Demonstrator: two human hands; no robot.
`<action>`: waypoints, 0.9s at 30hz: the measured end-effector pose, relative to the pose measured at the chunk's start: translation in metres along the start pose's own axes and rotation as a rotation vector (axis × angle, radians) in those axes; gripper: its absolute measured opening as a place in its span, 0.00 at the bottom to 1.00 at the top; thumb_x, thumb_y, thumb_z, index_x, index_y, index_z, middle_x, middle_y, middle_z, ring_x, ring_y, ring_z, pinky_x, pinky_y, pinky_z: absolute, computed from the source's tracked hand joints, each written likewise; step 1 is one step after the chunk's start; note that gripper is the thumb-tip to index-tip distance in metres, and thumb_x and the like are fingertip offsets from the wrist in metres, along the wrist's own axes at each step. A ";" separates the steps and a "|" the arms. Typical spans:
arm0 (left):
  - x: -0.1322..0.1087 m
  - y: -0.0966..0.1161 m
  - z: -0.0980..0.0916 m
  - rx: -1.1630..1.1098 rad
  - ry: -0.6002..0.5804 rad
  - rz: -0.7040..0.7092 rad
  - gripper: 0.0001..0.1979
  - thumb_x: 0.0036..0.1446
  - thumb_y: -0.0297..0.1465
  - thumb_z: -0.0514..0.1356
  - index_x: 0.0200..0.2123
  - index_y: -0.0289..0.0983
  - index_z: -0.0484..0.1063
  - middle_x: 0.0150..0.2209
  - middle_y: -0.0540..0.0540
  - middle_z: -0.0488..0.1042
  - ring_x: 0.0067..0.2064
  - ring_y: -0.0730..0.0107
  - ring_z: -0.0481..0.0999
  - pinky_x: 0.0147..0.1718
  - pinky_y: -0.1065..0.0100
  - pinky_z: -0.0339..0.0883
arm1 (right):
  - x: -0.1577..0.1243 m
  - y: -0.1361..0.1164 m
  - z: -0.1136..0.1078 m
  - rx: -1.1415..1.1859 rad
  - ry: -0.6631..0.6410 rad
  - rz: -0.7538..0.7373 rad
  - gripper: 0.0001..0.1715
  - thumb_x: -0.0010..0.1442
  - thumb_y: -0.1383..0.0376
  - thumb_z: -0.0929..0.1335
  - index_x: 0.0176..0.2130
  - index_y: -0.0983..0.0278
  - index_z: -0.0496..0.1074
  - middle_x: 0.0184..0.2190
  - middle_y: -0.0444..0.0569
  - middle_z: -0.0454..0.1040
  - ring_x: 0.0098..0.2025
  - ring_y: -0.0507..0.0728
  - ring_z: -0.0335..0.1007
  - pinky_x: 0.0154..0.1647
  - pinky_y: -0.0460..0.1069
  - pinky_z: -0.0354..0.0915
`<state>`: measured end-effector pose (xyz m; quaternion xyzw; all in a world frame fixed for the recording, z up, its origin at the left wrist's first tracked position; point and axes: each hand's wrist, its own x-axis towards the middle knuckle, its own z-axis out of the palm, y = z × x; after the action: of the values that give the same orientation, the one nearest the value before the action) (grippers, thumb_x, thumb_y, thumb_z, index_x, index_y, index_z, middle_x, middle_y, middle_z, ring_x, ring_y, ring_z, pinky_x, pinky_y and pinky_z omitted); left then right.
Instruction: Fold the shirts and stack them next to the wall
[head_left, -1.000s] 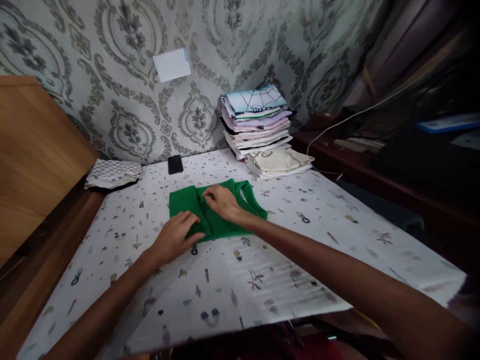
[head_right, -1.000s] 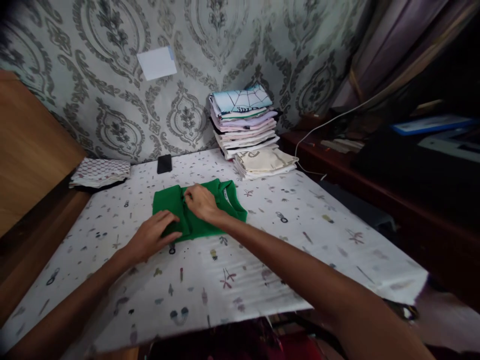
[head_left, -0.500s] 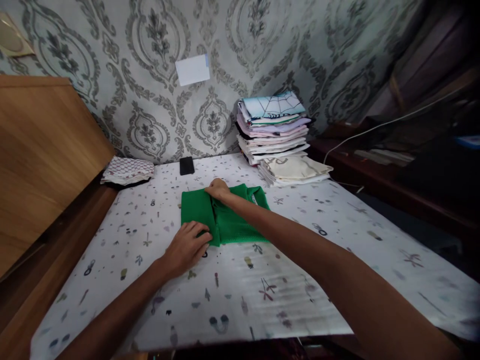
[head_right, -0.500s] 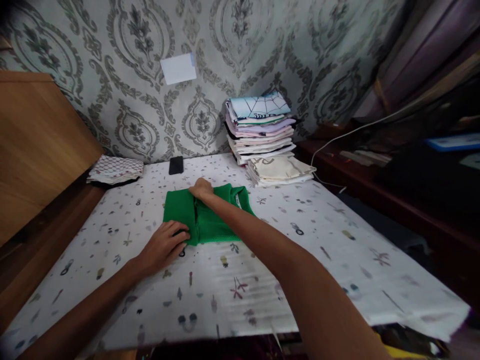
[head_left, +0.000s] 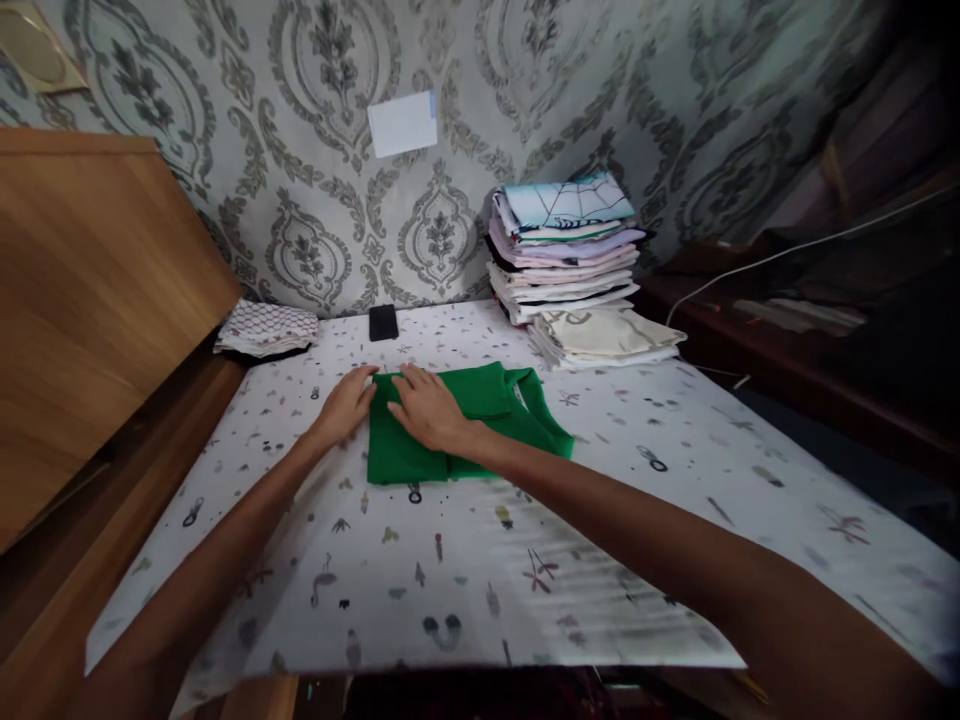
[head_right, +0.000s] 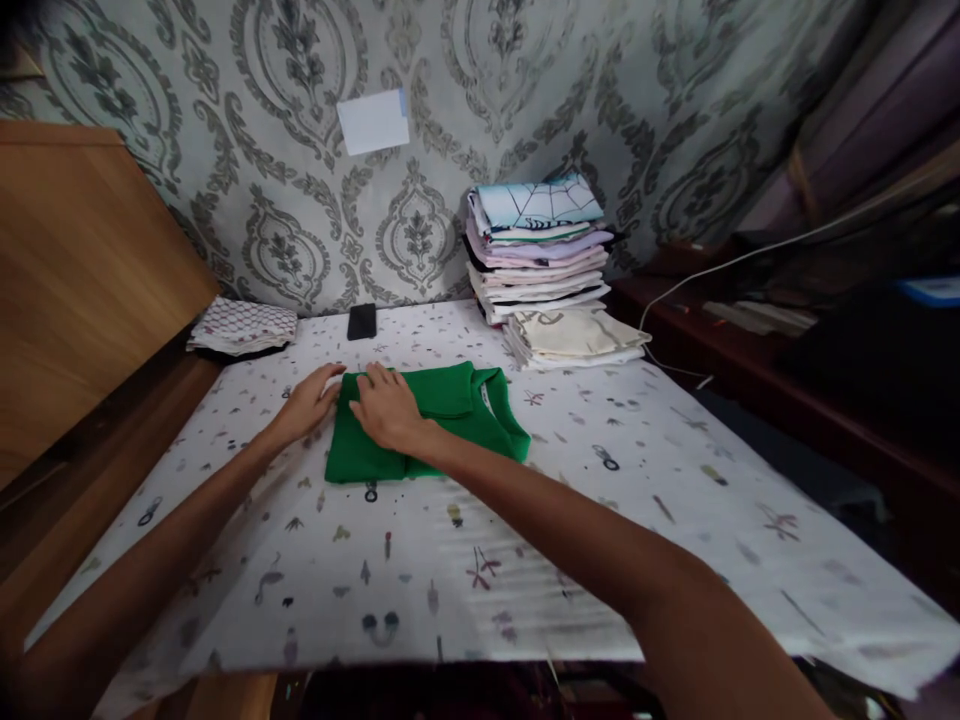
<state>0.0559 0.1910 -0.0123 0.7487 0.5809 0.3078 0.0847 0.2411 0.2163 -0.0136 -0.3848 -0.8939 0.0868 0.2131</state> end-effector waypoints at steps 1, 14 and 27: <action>0.005 -0.007 0.005 -0.007 -0.006 -0.015 0.20 0.64 0.34 0.49 0.56 0.35 0.67 0.57 0.36 0.72 0.60 0.55 0.69 0.61 0.53 0.59 | -0.005 -0.001 0.006 -0.002 -0.014 -0.033 0.30 0.67 0.57 0.60 0.62 0.72 0.65 0.67 0.65 0.58 0.70 0.68 0.48 0.68 0.63 0.46; -0.014 -0.005 0.036 -0.352 0.104 -0.292 0.25 0.60 0.38 0.60 0.59 0.36 0.63 0.66 0.33 0.60 0.68 0.53 0.58 0.65 0.51 0.52 | -0.019 0.007 0.021 0.016 -0.142 0.088 0.39 0.69 0.52 0.57 0.67 0.76 0.58 0.69 0.66 0.53 0.73 0.67 0.40 0.71 0.66 0.39; -0.023 0.037 -0.005 -1.048 -0.173 -0.870 0.13 0.47 0.28 0.70 0.38 0.33 0.76 0.29 0.43 0.81 0.26 0.64 0.79 0.24 0.66 0.74 | -0.017 0.023 0.017 0.467 0.194 0.383 0.29 0.71 0.58 0.54 0.63 0.67 0.65 0.61 0.61 0.69 0.64 0.60 0.63 0.61 0.55 0.61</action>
<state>0.0801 0.1574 0.0011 0.3295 0.5942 0.4256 0.5977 0.2590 0.2196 -0.0416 -0.4932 -0.7367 0.2909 0.3596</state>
